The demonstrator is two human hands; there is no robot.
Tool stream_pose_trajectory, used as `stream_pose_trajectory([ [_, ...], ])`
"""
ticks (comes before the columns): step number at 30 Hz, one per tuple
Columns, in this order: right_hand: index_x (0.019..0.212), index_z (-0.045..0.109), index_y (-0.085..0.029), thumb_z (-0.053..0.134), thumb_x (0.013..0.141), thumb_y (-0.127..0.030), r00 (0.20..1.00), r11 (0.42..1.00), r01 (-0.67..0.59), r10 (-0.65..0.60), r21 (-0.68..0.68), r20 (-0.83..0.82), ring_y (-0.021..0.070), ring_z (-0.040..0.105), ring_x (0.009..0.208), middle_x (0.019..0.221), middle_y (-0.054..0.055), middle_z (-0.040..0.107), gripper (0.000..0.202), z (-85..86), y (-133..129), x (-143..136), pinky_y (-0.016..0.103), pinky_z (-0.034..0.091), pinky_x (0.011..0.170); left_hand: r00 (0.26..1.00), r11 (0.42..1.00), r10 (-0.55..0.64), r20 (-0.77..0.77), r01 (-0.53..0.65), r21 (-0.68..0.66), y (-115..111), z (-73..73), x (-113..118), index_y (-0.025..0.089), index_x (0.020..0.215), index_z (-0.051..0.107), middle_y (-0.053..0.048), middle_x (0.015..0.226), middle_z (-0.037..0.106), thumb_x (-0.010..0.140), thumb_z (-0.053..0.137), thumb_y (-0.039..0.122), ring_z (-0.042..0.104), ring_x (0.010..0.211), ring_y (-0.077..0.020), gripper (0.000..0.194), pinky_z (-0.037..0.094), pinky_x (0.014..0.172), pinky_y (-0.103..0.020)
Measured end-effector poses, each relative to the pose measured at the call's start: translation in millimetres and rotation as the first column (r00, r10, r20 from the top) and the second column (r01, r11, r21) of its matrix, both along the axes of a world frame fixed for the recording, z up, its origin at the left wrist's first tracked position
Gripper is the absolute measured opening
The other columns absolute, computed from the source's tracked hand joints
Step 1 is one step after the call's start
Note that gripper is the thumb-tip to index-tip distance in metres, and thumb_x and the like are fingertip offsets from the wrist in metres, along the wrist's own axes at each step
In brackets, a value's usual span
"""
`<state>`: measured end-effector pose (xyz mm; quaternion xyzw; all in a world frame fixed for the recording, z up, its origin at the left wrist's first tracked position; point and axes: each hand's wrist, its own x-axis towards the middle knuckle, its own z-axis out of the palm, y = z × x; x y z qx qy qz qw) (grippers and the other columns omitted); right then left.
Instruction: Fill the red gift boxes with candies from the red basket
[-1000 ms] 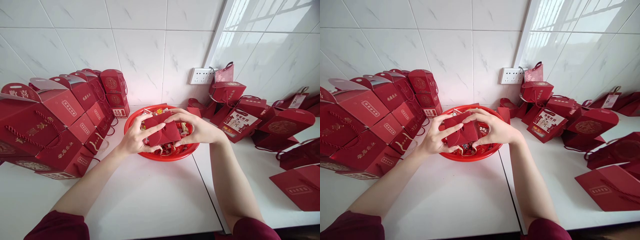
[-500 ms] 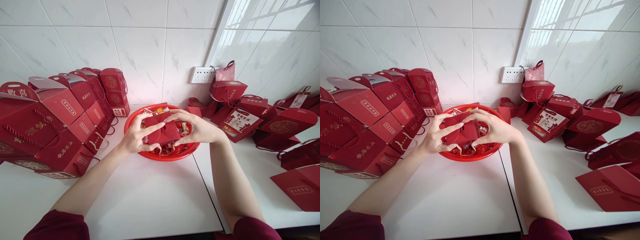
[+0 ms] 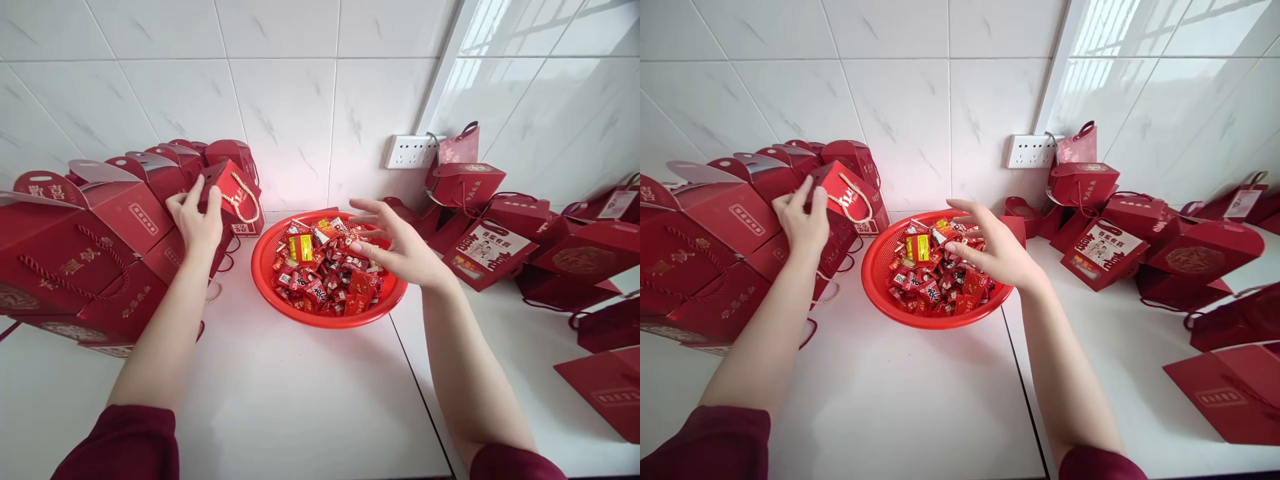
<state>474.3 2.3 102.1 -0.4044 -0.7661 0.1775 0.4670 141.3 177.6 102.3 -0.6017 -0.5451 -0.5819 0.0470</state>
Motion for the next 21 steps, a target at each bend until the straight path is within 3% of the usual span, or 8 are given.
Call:
stream_pose_trajectory([
  [6,0.147,0.041,-0.036,0.063,0.094,-0.042,0.996,0.999,0.011,-0.015,0.042,0.092,0.0298,0.055,0.130,0.149,0.008,0.046,0.058,-4.9,6,-5,0.051,0.054,0.103,0.960,0.956,0.090,-0.267,-0.158,-0.246,17,-51.6,10,0.029,0.143,0.057,-0.016,0.130,0.045,0.088,0.055,0.060,0.057,0.118,-0.0330,0.063,0.048,0.104,-0.046],
  [9,0.147,0.041,-0.035,0.062,0.094,-0.039,0.993,0.999,0.013,-0.017,0.035,0.120,0.0294,0.056,0.129,0.148,0.008,0.047,0.057,-6.1,7,-5,0.051,0.053,0.104,0.919,0.889,0.036,-0.392,-0.209,-0.408,19,-79.0,12,0.030,0.143,0.056,-0.020,0.136,0.046,0.088,0.052,0.061,0.054,0.124,-0.0401,0.063,0.049,0.098,-0.053],
  [11,0.147,0.041,-0.035,0.061,0.094,-0.037,0.991,1.000,0.011,-0.014,0.021,0.130,0.0291,0.056,0.129,0.147,0.009,0.047,0.057,-5.9,7,-5,0.051,0.053,0.104,0.873,0.873,0.006,-0.488,-0.242,-0.423,19,-91.5,12,0.025,0.147,0.052,-0.022,0.145,0.045,0.093,0.047,0.056,0.043,0.138,-0.0414,0.062,0.043,0.105,-0.056],
  [14,0.147,0.041,-0.034,0.060,0.094,-0.034,0.989,1.000,0.016,-0.016,0.005,0.144,0.0290,0.058,0.127,0.146,0.009,0.048,0.056,-4.4,6,-6,0.051,0.054,0.102,0.785,0.925,-0.016,-0.619,-0.224,-0.308,20,-101.3,13,0.015,0.152,0.043,-0.019,0.162,0.031,0.101,0.036,0.043,0.020,0.154,-0.0339,0.059,0.015,0.123,-0.058],
  [16,0.147,0.041,-0.034,0.060,0.094,-0.034,0.988,1.000,0.024,-0.024,-0.001,0.152,0.0298,0.059,0.125,0.146,0.010,0.048,0.056,-3.4,4,-7,0.051,0.055,0.100,0.737,0.941,-0.057,-0.673,-0.185,-0.282,23,-104.1,13,0.014,0.155,0.037,-0.015,0.165,0.026,0.103,0.028,0.036,0.017,0.155,-0.0301,0.057,0.006,0.125,-0.055],
  [21,0.147,0.041,-0.032,0.061,0.093,-0.034,0.987,1.000,0.020,-0.018,-0.013,0.157,0.0301,0.061,0.122,0.143,0.011,0.051,0.057,-4.2,5,-9,0.052,0.056,0.098,0.765,0.910,-0.075,-0.640,-0.209,-0.357,37,-108.6,14,0.012,0.154,0.038,-0.013,0.161,0.037,0.103,0.022,0.033,0.028,0.152,-0.0304,0.058,0.017,0.124,-0.049],
])
